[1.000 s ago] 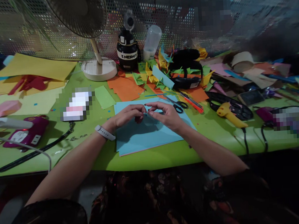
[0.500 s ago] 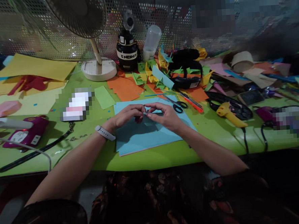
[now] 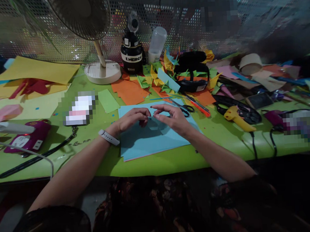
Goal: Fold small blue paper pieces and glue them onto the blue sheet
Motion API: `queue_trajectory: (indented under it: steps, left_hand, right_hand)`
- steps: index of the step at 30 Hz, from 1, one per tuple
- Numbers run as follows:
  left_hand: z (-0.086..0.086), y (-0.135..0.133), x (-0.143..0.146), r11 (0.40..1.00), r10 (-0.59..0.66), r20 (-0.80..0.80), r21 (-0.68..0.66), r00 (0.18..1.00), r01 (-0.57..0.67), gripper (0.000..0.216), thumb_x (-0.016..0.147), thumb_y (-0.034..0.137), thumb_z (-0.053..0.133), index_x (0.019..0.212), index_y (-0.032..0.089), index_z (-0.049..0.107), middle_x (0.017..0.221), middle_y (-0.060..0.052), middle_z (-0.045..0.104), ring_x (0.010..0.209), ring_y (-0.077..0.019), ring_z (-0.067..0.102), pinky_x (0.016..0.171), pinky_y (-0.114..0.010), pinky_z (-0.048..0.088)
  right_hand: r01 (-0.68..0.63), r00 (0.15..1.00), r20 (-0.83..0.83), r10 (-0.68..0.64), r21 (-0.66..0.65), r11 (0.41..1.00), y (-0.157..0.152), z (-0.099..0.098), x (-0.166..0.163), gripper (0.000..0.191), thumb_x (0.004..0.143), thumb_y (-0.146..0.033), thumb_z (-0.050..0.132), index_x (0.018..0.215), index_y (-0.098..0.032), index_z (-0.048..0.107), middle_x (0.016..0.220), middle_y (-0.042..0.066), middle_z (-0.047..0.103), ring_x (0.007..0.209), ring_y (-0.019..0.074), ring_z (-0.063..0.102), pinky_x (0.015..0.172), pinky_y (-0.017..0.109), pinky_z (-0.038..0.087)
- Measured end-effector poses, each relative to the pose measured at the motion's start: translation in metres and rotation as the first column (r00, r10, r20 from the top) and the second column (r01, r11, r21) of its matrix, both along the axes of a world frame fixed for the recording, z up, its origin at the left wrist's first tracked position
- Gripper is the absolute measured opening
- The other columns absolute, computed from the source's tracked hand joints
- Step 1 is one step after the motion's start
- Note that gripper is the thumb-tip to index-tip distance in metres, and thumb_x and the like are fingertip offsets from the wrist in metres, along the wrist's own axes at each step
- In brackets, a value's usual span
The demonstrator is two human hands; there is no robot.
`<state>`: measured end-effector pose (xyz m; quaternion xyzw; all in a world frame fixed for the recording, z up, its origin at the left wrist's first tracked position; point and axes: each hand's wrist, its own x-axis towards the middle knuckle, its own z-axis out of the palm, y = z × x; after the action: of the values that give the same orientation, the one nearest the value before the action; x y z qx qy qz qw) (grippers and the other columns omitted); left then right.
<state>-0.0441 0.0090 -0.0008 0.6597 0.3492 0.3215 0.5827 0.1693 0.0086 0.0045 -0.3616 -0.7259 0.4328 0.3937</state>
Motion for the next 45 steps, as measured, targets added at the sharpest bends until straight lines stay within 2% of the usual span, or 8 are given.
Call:
queue_trajectory:
  steps: [14, 19, 21, 24, 28, 33, 39, 45]
  left_hand:
    - [0.003, 0.003, -0.014, 0.985, 0.061, -0.339, 0.175, 0.939, 0.0, 0.029, 0.082, 0.028, 0.05, 0.101, 0.015, 0.066, 0.06, 0.002, 0.054, 0.059, -0.0131, 0.05, 0.058, -0.024, 0.04]
    - [0.011, 0.004, -0.023, 0.967, 0.176, -0.368, 0.238, 0.913, -0.091, 0.033, 0.08, 0.022, 0.05, 0.109, 0.014, 0.066, 0.058, 0.002, 0.054, 0.053, -0.0114, 0.048, 0.052, -0.022, 0.036]
    - [0.015, 0.005, -0.027, 0.975, 0.143, -0.42, 0.215, 0.896, -0.055, 0.038, 0.077, 0.02, 0.055, 0.113, 0.014, 0.065, 0.056, 0.004, 0.053, 0.05, -0.0104, 0.046, 0.049, -0.022, 0.033]
    - [0.016, 0.006, -0.029, 0.985, 0.024, -0.473, 0.162, 0.881, 0.06, 0.046, 0.071, 0.019, 0.064, 0.116, 0.015, 0.063, 0.059, 0.006, 0.052, 0.05, -0.0089, 0.044, 0.048, -0.021, 0.032]
    - [0.009, 0.005, -0.023, 0.978, -0.05, -0.487, 0.154, 0.872, 0.142, 0.044, 0.066, 0.017, 0.066, 0.11, 0.016, 0.062, 0.062, 0.006, 0.053, 0.053, -0.0087, 0.047, 0.05, -0.02, 0.035]
    - [0.0, 0.003, -0.015, 0.971, 0.03, -0.465, 0.222, 0.885, 0.084, 0.03, 0.063, 0.017, 0.066, 0.093, 0.017, 0.061, 0.063, 0.005, 0.053, 0.055, -0.0096, 0.047, 0.051, -0.021, 0.034]
    - [-0.002, 0.004, -0.016, 0.928, 0.117, -0.473, 0.365, 0.873, 0.073, 0.022, 0.065, 0.016, 0.062, 0.085, 0.019, 0.055, 0.066, 0.005, 0.053, 0.059, -0.0102, 0.047, 0.055, -0.022, 0.036]
    - [-0.002, 0.006, -0.018, 0.907, 0.189, -0.516, 0.418, 0.835, 0.053, 0.029, 0.065, 0.021, 0.069, 0.091, 0.019, 0.055, 0.07, 0.004, 0.056, 0.061, -0.0114, 0.049, 0.059, -0.024, 0.036]
  right_hand:
    - [0.119, 0.982, -0.16, -0.1, 0.11, 0.987, 0.01, 0.014, 0.013, 0.031, 0.093, -0.04, 0.052, 0.074, -0.021, 0.066, 0.065, -0.001, 0.066, 0.063, 0.0134, 0.064, 0.075, 0.031, 0.053]
    - [0.365, 0.931, -0.066, -0.36, 0.243, 0.899, 0.003, 0.018, 0.067, 0.028, 0.09, -0.044, 0.058, 0.075, -0.022, 0.067, 0.067, 0.0, 0.067, 0.064, 0.0141, 0.063, 0.072, 0.031, 0.053]
    - [0.488, 0.847, 0.031, -0.531, 0.351, 0.799, -0.002, 0.016, 0.108, 0.02, 0.087, -0.041, 0.062, 0.086, -0.022, 0.068, 0.081, 0.003, 0.071, 0.075, 0.0172, 0.066, 0.079, 0.034, 0.052]
    - [0.545, 0.525, 0.302, -0.796, 0.599, 0.586, -0.01, 0.009, 0.179, 0.038, 0.081, -0.028, 0.063, 0.118, -0.019, 0.064, 0.112, 0.015, 0.069, 0.104, 0.0245, 0.063, 0.095, 0.037, 0.045]
    - [0.514, 0.034, 0.697, -0.716, 0.602, 0.611, -0.016, -0.01, 0.256, 0.069, 0.08, -0.039, 0.064, 0.14, -0.009, 0.048, 0.133, 0.03, 0.055, 0.12, 0.0373, 0.053, 0.095, 0.047, 0.042]
    - [0.434, 0.037, 0.802, -0.596, 0.525, 0.732, -0.012, -0.034, 0.28, 0.055, 0.083, -0.038, 0.055, 0.131, -0.012, 0.057, 0.122, 0.026, 0.062, 0.111, 0.0348, 0.058, 0.087, 0.044, 0.044]
    - [0.48, -0.09, 0.738, -0.669, 0.62, 0.621, -0.004, -0.033, 0.258, 0.052, 0.078, -0.038, 0.064, 0.124, -0.014, 0.059, 0.113, 0.028, 0.06, 0.101, 0.0357, 0.059, 0.072, 0.043, 0.041]
    - [0.565, -0.01, 0.679, -0.734, 0.61, 0.556, -0.003, -0.035, 0.255, 0.055, 0.076, -0.035, 0.068, 0.127, -0.016, 0.059, 0.115, 0.029, 0.057, 0.103, 0.0359, 0.058, 0.075, 0.044, 0.041]
